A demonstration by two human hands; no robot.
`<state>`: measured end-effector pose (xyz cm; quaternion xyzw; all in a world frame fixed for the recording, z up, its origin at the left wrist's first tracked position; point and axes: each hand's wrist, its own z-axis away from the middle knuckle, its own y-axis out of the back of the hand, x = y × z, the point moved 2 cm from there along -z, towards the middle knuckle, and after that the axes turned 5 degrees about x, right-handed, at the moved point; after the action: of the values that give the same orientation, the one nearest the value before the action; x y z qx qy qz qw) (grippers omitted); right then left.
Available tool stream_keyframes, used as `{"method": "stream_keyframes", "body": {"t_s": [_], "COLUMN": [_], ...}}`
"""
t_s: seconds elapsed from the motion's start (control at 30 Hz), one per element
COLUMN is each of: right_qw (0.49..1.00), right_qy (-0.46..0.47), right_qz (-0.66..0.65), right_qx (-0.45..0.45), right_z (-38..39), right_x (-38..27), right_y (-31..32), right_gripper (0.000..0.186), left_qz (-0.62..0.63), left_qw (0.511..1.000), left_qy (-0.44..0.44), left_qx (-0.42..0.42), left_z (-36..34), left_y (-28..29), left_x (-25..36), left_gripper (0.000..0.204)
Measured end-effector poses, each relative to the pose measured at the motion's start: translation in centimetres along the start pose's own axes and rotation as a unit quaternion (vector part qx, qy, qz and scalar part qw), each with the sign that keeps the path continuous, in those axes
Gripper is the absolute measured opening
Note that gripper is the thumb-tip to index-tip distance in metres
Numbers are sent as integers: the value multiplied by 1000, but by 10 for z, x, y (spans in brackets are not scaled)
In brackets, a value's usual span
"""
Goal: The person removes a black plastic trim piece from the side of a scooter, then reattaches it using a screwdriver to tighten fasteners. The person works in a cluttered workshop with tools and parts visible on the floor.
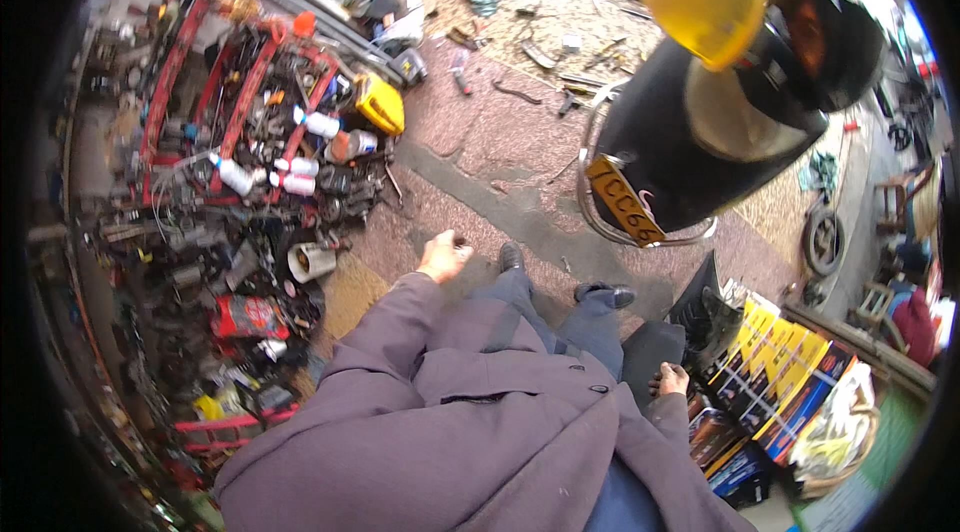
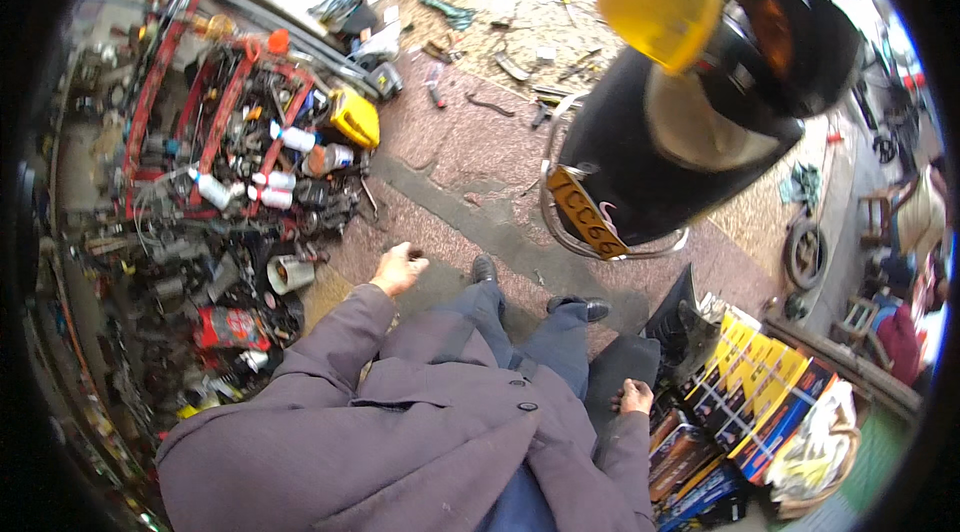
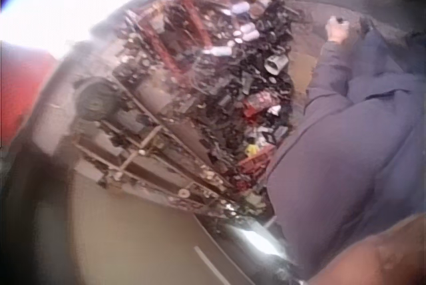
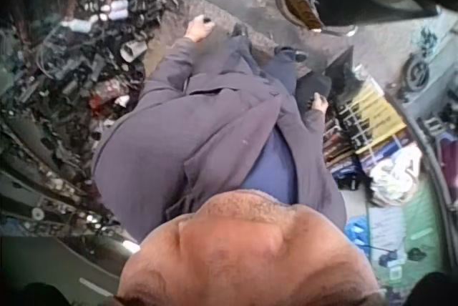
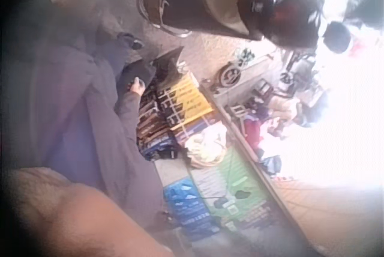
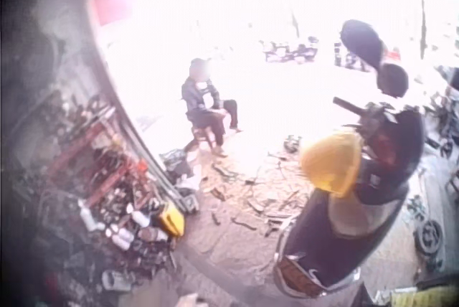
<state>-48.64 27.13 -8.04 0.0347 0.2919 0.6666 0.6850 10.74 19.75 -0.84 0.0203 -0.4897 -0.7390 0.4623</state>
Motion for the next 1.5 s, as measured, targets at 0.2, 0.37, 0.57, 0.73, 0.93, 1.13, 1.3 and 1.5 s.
{"method": "stream_keyframes", "body": {"t_s": [0.2, 0.37, 0.57, 0.73, 0.93, 1.13, 1.3, 1.5], "right_qw": [985, 959, 913, 915, 894, 879, 874, 900], "right_qy": [68, 154, 201, 158, 152, 161, 132, 62], "right_qz": [140, 200, 343, 352, 394, 410, 439, 423], "right_qx": [-77, -127, -90, -118, -152, -183, -159, -90], "right_z": [50, 65, 73, 80, 65, 44, 13, -18], "right_x": [-79, -134, -193, -235, -292, -337, -341, -330], "right_y": [-110, -171, -217, -273, -348, -407, -451, -516], "right_gripper": [20, 23, 23, 21, 21, 15, 14, 13], "left_qz": [136, 239, 333, 372, 335, 270, 122, 138], "left_qw": [968, 918, 876, 858, 838, 816, 890, 867], "left_qy": [196, 284, 336, 338, 424, 508, 440, 476], "left_qx": [79, 137, 91, 106, 77, 53, 14, -53], "left_z": [19, 70, 75, 44, -24, -56, -76, -136], "left_y": [53, 47, 24, 44, 72, 44, 20, 24], "left_x": [-208, -286, -290, -265, -231, -253, -300, -367], "left_gripper": [34, 30, 20, 24, 20, 28, 23, 18]}}
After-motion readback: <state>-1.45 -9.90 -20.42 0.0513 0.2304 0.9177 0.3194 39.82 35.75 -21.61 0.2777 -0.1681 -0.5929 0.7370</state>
